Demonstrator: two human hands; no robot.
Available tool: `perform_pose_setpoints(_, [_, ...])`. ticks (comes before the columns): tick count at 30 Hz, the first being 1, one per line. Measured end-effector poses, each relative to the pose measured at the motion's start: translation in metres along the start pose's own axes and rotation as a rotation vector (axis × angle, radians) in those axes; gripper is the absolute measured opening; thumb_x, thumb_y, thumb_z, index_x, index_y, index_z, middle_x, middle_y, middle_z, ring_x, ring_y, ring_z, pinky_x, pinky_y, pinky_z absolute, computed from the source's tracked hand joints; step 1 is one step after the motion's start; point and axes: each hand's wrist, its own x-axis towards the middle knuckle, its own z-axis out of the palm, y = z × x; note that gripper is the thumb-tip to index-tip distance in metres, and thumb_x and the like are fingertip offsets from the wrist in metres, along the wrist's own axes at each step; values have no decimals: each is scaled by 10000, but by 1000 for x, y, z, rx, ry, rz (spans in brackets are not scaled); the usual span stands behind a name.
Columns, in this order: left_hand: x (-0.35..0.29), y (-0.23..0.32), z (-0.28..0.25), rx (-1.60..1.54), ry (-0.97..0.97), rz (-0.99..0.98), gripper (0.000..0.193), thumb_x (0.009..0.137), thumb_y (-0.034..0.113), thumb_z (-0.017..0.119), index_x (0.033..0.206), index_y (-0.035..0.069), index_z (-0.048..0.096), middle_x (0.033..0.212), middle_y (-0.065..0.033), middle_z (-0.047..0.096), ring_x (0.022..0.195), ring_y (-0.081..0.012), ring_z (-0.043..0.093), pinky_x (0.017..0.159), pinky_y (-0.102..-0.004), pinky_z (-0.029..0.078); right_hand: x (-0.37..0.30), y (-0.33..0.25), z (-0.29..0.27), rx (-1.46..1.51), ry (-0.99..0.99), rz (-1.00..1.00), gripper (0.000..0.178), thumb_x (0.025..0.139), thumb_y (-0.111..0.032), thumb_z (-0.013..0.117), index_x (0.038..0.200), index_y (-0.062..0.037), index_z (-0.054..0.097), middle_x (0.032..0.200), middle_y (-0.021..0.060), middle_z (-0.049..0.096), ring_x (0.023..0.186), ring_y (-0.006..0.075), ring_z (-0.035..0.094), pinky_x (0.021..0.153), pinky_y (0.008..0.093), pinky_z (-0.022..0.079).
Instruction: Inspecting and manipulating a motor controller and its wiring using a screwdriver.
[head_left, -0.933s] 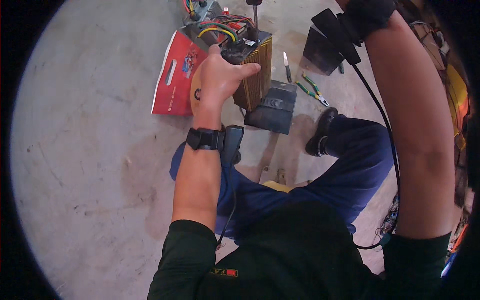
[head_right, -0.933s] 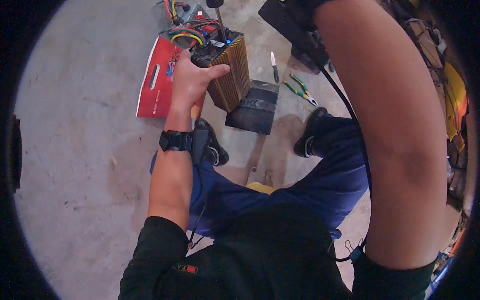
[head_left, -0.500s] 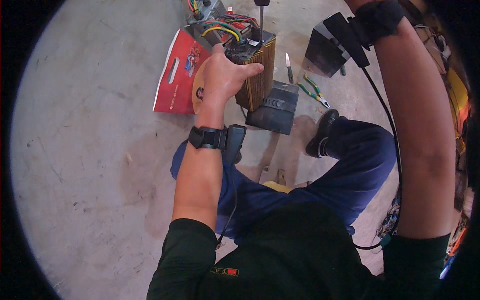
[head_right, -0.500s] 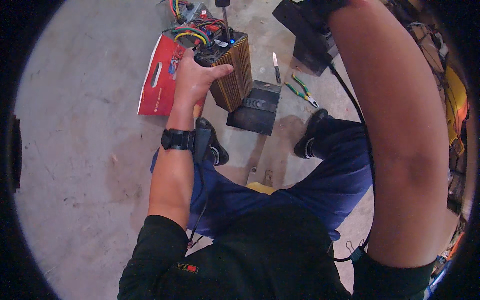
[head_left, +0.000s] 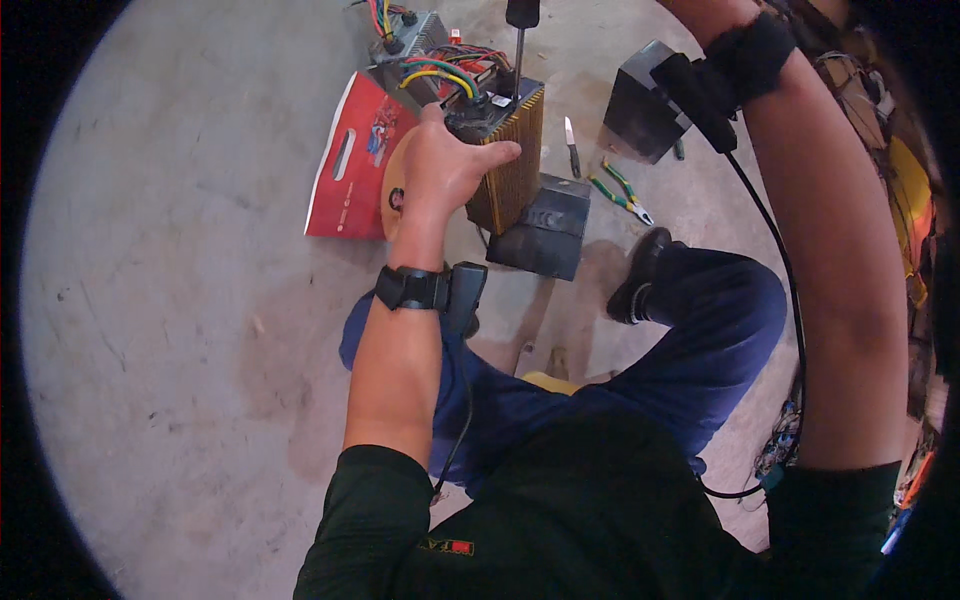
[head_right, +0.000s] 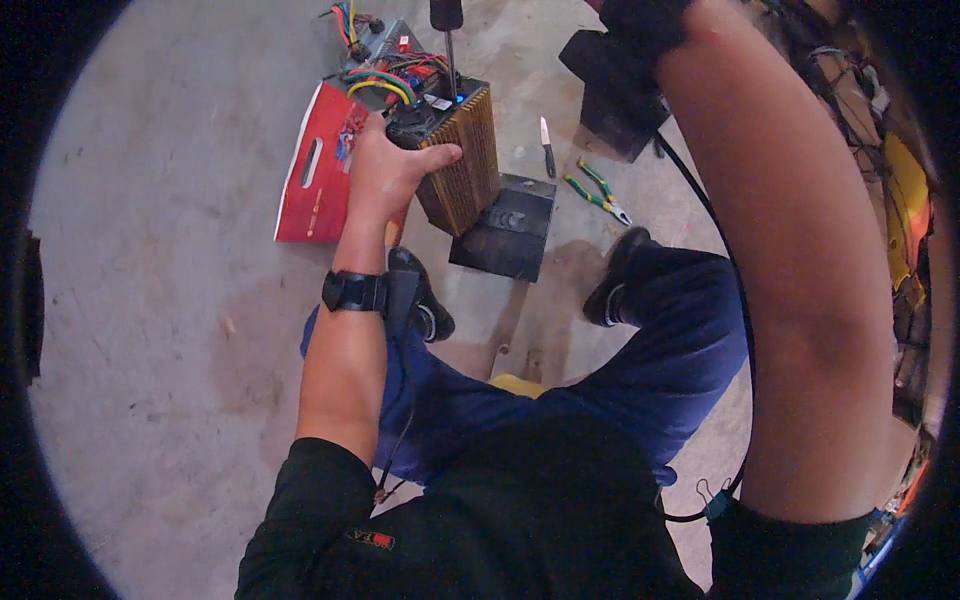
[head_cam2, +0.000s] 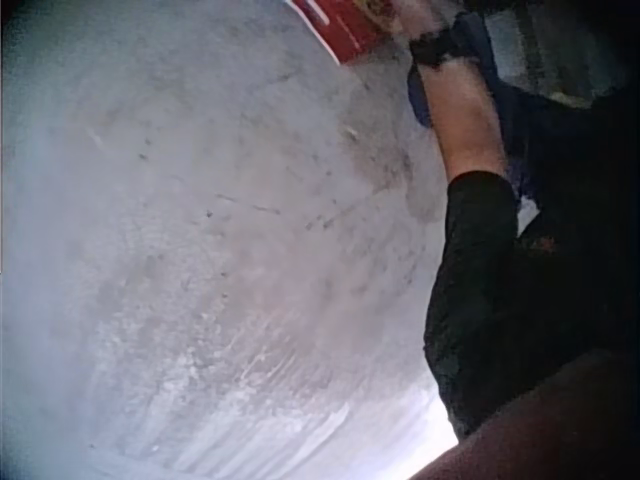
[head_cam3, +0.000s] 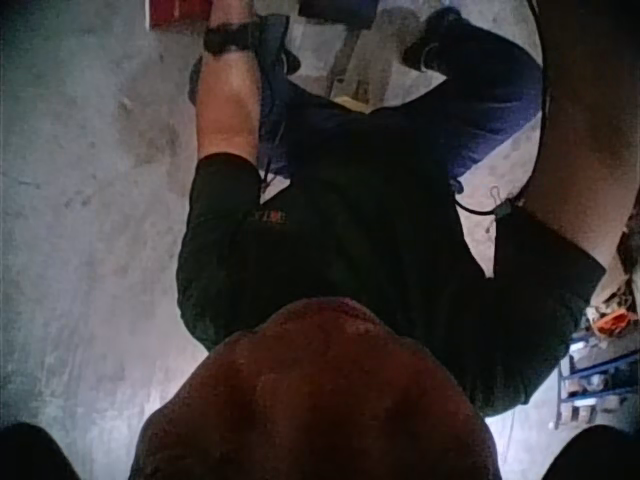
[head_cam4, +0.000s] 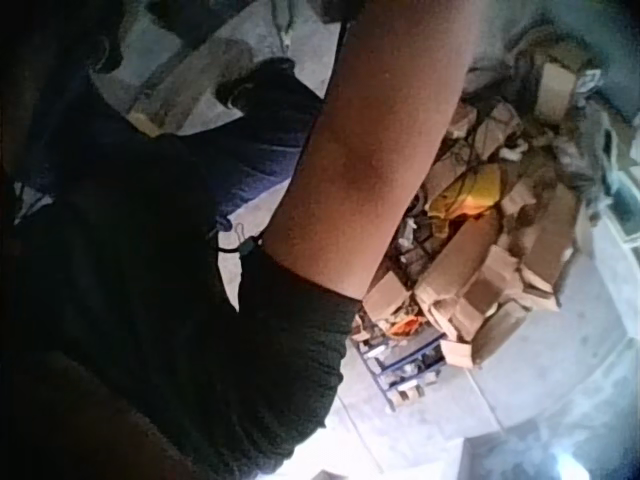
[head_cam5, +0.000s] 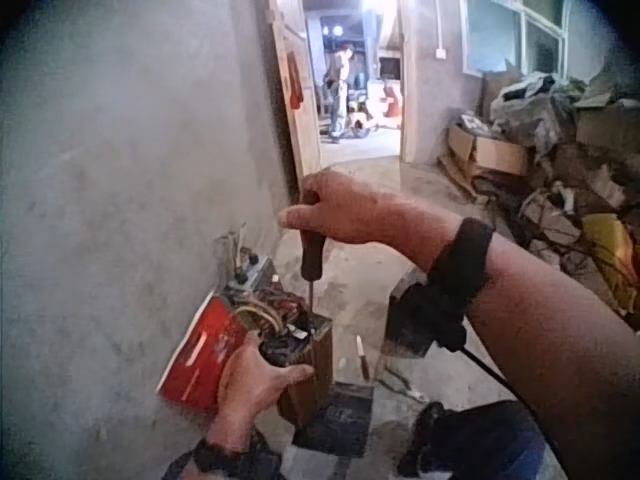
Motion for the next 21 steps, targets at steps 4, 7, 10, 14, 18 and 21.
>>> perform_pose_setpoints(4, [-2, 3, -2, -35, -21, -40, 763, 612, 234, 973, 1202, -73, 598, 1068, -164, 746, 965, -250, 725, 888, -372, 562, -3, -3, 4, 400, 12, -71, 399, 952, -305, 713, 1180, 18, 662, 917, 80, 715, 884, 190, 669, 696, 356, 557])
perform_pose_setpoints(7, [-1, 2, -2, -23, -15, -37, 760, 610, 233, 974, 1194, -74, 596, 1048, -159, 746, 953, -251, 724, 880, -370, 563, -7, -6, 0, 430, -17, -109, 349, 924, -285, 746, 1095, 10, 669, 908, 74, 703, 865, 183, 671, 699, 345, 559])
perform_pose_setpoints(10, [-1, -1, -1, 71, 8, -16, 764, 610, 222, 974, 1196, -74, 585, 1059, -160, 740, 957, -247, 720, 878, -369, 561, -11, -13, -8, 178, -58, -46, 303, 907, -228, 759, 1072, -1, 646, 949, 78, 695, 823, 179, 675, 712, 336, 573])
perform_pose_setpoints(14, [-2, 0, -1, 13, -4, -18, 790, 611, 242, 975, 1214, -73, 573, 1097, -184, 731, 989, -258, 718, 886, -375, 556, -12, -15, 10, 501, 30, 40, 238, 914, -144, 735, 1079, -24, 613, 976, 81, 684, 762, 176, 681, 704, 340, 585])
perform_pose_setpoints(18, [-6, 10, -6, 53, -5, -15, 861, 598, 344, 974, 1234, -63, 560, 1111, -241, 723, 1044, -353, 709, 922, -433, 542, -11, 0, 44, 1180, 103, -54, 307, 929, -106, 683, 1209, -48, 571, 926, 69, 655, 839, 228, 719, 781, 391, 602])
perform_pose_setpoints(21, [-12, 20, -13, 97, -22, -60, 873, 595, 359, 972, 1243, -52, 555, 1132, -251, 714, 1080, -379, 698, 943, -448, 534, -17, 9, 53, 1411, -66, -182, 354, 942, -112, 635, 1279, -47, 547, 946, 82, 658, 938, 253, 715, 918, 439, 575])
